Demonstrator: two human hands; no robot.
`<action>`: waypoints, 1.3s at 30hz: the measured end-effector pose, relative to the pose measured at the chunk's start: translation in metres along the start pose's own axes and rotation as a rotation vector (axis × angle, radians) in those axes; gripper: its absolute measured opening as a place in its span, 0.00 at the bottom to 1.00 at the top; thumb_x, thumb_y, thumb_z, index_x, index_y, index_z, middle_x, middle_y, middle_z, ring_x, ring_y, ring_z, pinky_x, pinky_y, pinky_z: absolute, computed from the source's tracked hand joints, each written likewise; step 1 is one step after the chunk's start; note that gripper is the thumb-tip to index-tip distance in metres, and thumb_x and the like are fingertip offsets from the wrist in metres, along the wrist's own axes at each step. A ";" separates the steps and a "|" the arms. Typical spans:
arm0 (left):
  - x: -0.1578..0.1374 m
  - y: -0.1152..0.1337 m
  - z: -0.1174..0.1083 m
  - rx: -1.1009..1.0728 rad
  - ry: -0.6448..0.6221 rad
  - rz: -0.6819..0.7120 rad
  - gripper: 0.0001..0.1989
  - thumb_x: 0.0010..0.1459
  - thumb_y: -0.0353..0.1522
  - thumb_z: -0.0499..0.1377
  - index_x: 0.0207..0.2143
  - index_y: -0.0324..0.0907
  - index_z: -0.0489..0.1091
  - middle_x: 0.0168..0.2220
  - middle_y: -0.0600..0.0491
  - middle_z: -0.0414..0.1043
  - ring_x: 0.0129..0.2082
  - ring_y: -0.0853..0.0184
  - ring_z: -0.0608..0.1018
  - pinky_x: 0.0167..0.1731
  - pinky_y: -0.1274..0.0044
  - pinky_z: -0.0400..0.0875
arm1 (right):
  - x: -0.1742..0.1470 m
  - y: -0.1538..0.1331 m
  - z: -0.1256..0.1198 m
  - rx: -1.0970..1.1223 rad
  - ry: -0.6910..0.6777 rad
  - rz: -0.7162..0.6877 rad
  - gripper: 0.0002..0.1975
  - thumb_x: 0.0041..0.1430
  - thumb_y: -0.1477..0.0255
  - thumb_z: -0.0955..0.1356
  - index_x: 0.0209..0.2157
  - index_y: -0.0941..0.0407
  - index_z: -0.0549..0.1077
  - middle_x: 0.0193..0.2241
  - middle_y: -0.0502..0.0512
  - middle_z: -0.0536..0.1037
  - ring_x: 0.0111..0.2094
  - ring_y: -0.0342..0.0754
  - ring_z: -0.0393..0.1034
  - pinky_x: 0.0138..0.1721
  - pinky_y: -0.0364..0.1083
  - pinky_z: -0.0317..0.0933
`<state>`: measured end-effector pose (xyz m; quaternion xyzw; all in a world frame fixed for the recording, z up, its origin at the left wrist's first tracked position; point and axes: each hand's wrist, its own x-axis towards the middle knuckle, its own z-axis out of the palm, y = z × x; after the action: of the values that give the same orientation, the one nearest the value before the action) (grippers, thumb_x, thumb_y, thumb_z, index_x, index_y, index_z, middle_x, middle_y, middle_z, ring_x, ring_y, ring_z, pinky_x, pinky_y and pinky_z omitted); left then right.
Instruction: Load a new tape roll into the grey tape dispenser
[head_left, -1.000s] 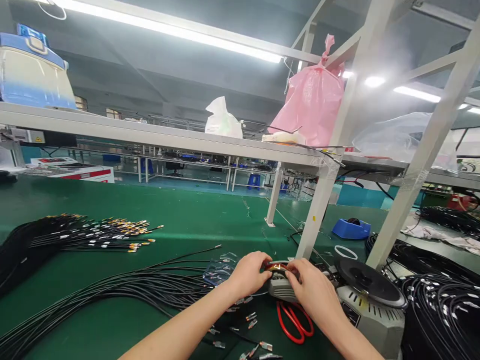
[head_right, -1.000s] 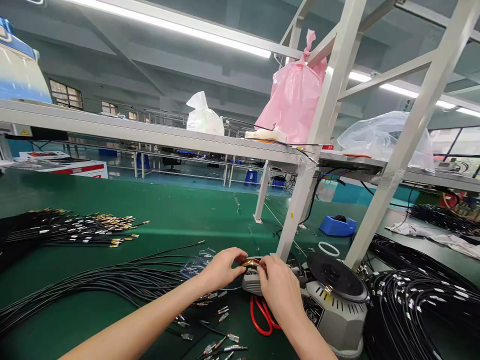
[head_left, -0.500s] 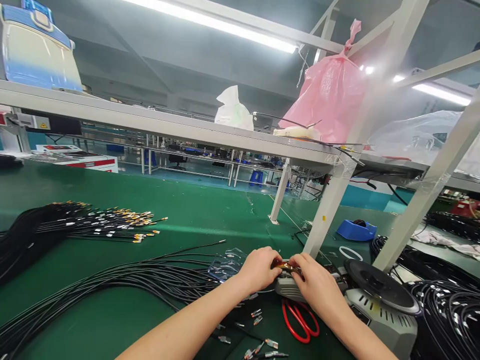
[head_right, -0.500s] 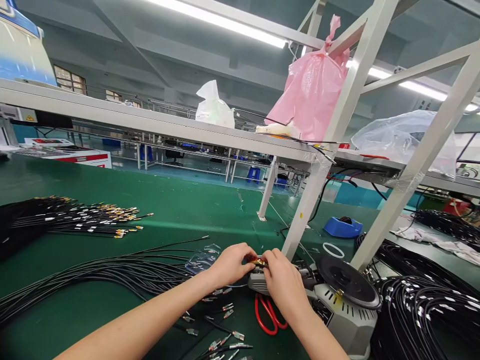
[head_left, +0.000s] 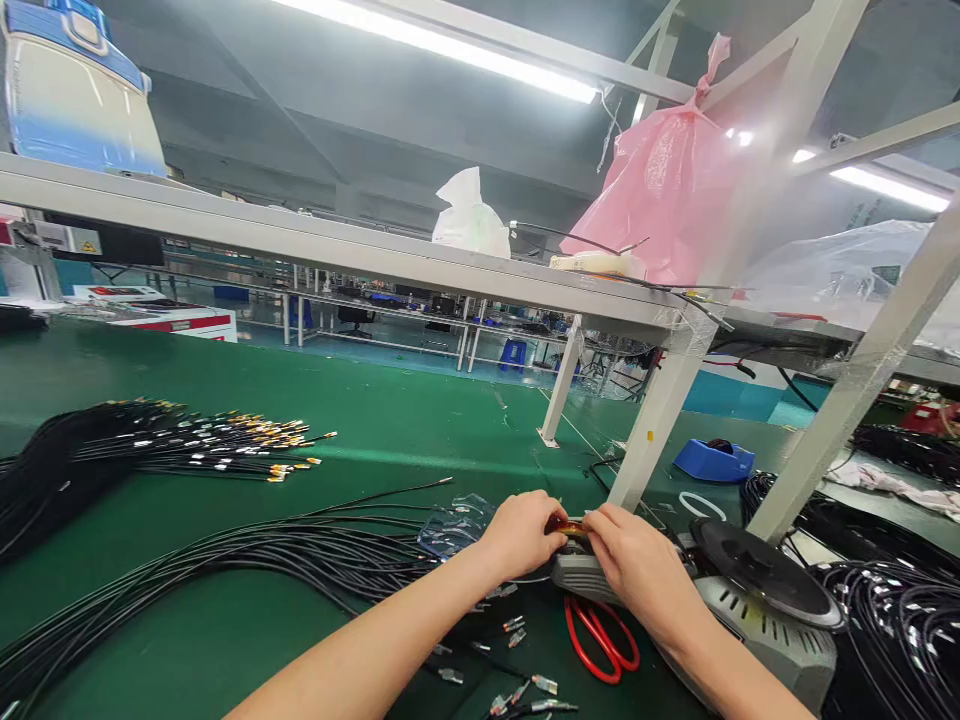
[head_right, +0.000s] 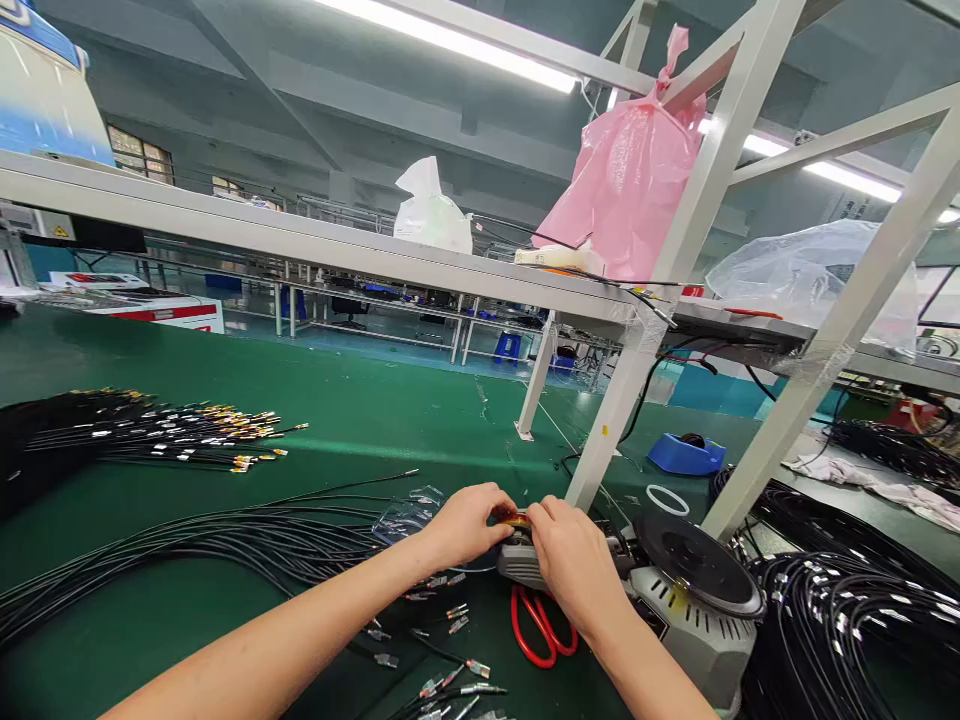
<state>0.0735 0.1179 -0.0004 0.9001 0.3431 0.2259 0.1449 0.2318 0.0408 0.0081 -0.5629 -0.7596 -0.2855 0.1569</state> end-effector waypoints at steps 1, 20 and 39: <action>0.000 0.000 0.000 -0.002 -0.001 0.000 0.09 0.56 0.32 0.59 0.40 0.42 0.73 0.42 0.50 0.76 0.44 0.59 0.76 0.45 0.70 0.71 | -0.001 0.002 0.002 -0.014 0.030 -0.006 0.15 0.65 0.77 0.56 0.28 0.54 0.68 0.26 0.52 0.73 0.26 0.46 0.69 0.27 0.44 0.57; 0.013 0.023 0.001 -0.153 -0.001 0.030 0.13 0.55 0.30 0.61 0.44 0.38 0.74 0.44 0.48 0.78 0.46 0.60 0.77 0.47 0.72 0.71 | -0.003 0.038 -0.032 -0.255 0.225 -0.167 0.14 0.63 0.80 0.60 0.25 0.55 0.70 0.26 0.52 0.75 0.28 0.48 0.67 0.32 0.46 0.51; 0.052 0.062 -0.005 -0.627 -0.216 -0.064 0.09 0.62 0.32 0.52 0.31 0.38 0.69 0.28 0.58 0.67 0.27 0.73 0.65 0.24 0.81 0.61 | -0.012 0.052 -0.046 -0.233 0.302 -0.173 0.13 0.61 0.81 0.62 0.25 0.57 0.72 0.25 0.53 0.73 0.27 0.48 0.65 0.31 0.47 0.54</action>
<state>0.1401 0.1091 0.0461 0.8193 0.2676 0.2193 0.4572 0.2813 0.0144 0.0510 -0.4606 -0.7350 -0.4648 0.1776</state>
